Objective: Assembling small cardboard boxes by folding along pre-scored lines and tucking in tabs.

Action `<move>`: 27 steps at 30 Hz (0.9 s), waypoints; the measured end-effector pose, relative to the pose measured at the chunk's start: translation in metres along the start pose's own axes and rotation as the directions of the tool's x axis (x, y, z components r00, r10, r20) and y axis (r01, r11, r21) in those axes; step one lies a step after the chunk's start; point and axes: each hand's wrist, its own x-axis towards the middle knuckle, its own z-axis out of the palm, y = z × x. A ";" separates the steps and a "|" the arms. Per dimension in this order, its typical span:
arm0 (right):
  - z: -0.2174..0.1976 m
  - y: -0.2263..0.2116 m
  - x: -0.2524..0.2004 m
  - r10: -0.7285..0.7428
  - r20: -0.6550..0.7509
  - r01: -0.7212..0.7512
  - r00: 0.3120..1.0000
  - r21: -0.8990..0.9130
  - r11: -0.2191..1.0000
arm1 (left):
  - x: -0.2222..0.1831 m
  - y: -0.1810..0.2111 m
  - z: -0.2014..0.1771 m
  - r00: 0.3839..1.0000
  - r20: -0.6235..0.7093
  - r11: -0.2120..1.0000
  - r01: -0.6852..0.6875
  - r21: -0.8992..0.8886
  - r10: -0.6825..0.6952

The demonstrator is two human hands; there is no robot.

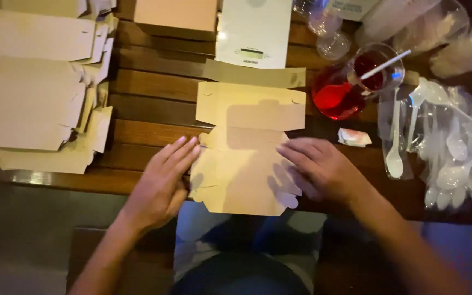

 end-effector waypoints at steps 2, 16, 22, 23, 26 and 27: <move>-0.007 -0.013 -0.021 0.039 -0.006 -0.039 0.999 0.004 0.999 | -0.010 -0.002 0.002 1.000 0.021 0.996 -0.021 0.084 0.020; 0.015 -0.014 -0.064 0.100 -0.001 -0.100 0.995 0.009 0.995 | -0.004 -0.015 0.006 0.999 0.045 0.952 -0.024 0.305 0.011; 0.015 -0.010 -0.058 0.123 0.024 -0.123 0.992 -0.021 0.992 | -0.009 -0.014 0.008 1.000 0.004 0.985 -0.017 0.170 0.017; 0.015 -0.006 -0.053 0.094 0.031 -0.092 0.995 -0.061 0.994 | -0.008 -0.012 0.007 1.000 -0.005 0.990 -0.010 0.140 0.011; 0.014 0.001 -0.040 0.059 0.074 -0.053 0.996 -0.089 0.995 | -0.008 -0.010 0.004 1.000 -0.017 0.995 -0.016 0.103 0.018; 0.014 0.002 -0.034 0.053 0.104 -0.045 0.993 -0.077 0.996 | -0.008 -0.011 0.003 0.999 -0.022 0.994 -0.030 0.103 0.032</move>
